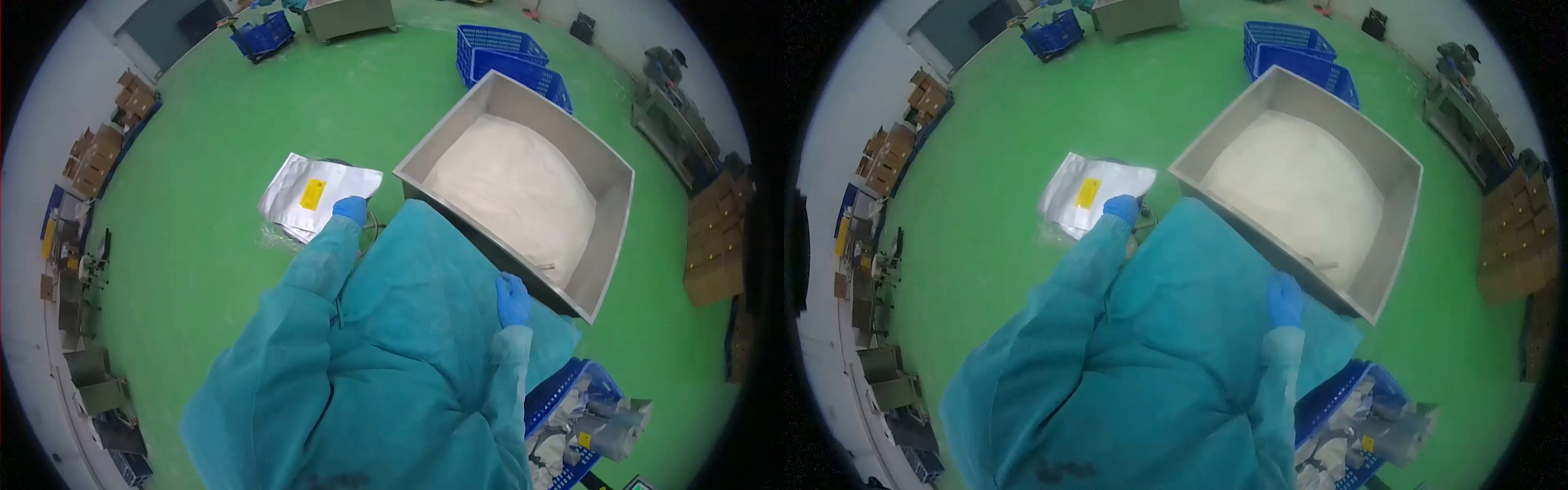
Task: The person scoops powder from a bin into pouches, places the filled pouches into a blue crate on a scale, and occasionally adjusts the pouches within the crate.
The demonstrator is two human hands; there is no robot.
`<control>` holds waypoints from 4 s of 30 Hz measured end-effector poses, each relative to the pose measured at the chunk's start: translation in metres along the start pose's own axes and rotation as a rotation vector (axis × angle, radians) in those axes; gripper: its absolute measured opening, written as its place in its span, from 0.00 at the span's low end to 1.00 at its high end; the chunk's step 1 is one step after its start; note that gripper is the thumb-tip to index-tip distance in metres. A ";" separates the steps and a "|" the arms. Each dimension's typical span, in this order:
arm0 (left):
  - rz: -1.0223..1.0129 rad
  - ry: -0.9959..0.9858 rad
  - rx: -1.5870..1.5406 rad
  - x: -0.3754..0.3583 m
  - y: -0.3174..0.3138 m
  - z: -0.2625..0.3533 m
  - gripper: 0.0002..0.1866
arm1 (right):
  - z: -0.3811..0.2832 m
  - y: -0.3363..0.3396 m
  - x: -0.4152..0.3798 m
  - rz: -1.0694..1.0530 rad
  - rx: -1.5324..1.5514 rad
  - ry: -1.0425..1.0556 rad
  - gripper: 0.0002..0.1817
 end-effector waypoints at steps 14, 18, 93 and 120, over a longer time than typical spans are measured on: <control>-0.054 -0.345 -0.765 -0.123 0.064 0.237 0.11 | -0.019 0.032 0.026 0.170 0.070 -0.230 0.17; -0.028 -0.445 -0.497 -0.147 0.090 0.289 0.11 | -0.103 0.105 0.005 0.436 -0.443 0.099 0.08; -0.261 -0.583 -0.842 -0.004 0.049 0.293 0.19 | 0.329 0.243 -0.148 0.082 -0.249 -0.607 0.20; -0.158 -0.517 -0.598 -0.054 0.121 0.353 0.21 | 0.233 0.462 -0.226 0.162 -0.871 -0.953 0.10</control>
Point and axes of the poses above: each hand's wrist, its own x-axis towards the middle knuckle, its own y-axis out of the back of the hand, z = x × y, the point moved 10 cm from there along x, towards the middle knuckle, and after that the axes turned 14 degrees about -x, right-handed, at the moved point
